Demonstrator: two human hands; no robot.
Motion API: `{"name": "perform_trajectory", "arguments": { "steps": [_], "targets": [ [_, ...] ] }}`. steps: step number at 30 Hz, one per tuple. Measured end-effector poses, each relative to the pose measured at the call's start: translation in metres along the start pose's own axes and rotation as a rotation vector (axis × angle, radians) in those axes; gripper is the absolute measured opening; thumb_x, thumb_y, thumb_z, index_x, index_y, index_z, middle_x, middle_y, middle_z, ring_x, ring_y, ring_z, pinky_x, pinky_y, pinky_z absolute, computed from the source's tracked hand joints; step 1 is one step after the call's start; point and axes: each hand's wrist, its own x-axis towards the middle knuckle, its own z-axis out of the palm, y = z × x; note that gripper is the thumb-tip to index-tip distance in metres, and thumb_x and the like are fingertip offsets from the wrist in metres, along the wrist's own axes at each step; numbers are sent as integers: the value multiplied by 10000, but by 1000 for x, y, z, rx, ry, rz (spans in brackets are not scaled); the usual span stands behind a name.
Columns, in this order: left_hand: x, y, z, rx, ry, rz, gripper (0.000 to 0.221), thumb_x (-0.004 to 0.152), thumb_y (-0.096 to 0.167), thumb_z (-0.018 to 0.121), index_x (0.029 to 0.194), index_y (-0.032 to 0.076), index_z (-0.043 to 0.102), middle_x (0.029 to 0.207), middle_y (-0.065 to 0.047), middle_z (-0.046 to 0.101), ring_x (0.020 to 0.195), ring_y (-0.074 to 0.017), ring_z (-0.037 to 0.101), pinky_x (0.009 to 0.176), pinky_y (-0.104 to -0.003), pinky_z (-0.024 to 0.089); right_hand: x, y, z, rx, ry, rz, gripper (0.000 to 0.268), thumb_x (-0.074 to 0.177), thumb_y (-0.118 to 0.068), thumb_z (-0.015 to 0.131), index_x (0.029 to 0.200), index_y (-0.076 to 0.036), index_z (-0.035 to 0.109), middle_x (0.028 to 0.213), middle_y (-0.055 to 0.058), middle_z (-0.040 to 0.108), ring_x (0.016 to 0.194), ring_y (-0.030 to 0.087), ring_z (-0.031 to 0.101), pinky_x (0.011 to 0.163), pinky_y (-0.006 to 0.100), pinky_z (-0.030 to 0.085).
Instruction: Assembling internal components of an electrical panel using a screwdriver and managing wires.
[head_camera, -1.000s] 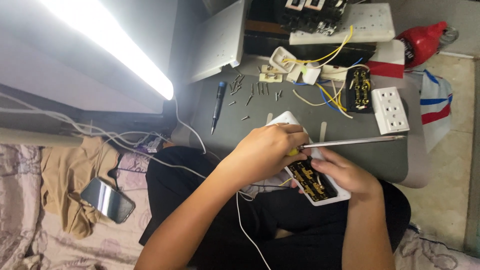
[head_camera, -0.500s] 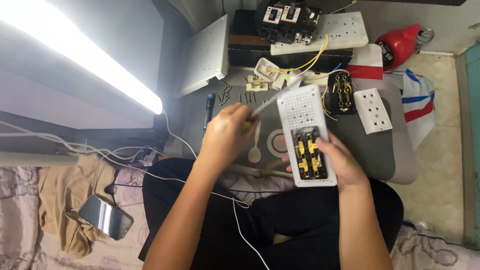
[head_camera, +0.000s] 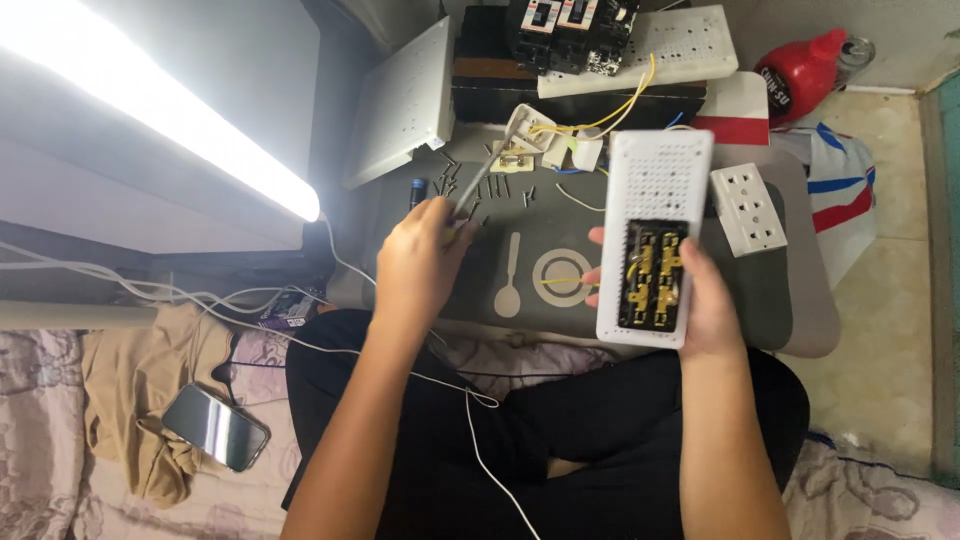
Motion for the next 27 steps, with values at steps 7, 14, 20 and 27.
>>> {"name": "perform_trajectory", "arguments": {
  "steps": [7,14,20,27],
  "targets": [
    [-30,-10,-31,62,-50,-160,210,881,186,691,1029,140,550,865,-113,666,779,-351,700,608,-458,584,1,-2,-20,117,-40,-89,585,930,-470,500,1395,-114,493,1453,346,399,1078,572,566,815,654,523],
    [-34,-23,-39,220,-55,-216,199,920,207,656,1078,131,561,846,-87,634,771,-318,701,582,-457,605,4,1,-18,102,-55,-91,581,930,-450,510,1414,-130,477,1439,354,410,1068,581,561,804,652,523],
    [-32,-34,-28,365,-100,-285,225,975,214,567,1155,88,517,894,-100,594,847,-343,687,585,-534,607,5,8,-16,72,-39,-70,595,914,-457,530,1414,-141,463,1442,349,402,1068,577,561,807,652,519],
    [-24,-33,-21,412,-161,-230,364,944,117,581,1277,-2,498,981,-166,576,942,-353,650,640,-540,619,9,22,-11,80,-71,-61,620,905,-447,536,1440,-155,421,1427,357,405,1084,561,559,841,658,492]
  ]
}}
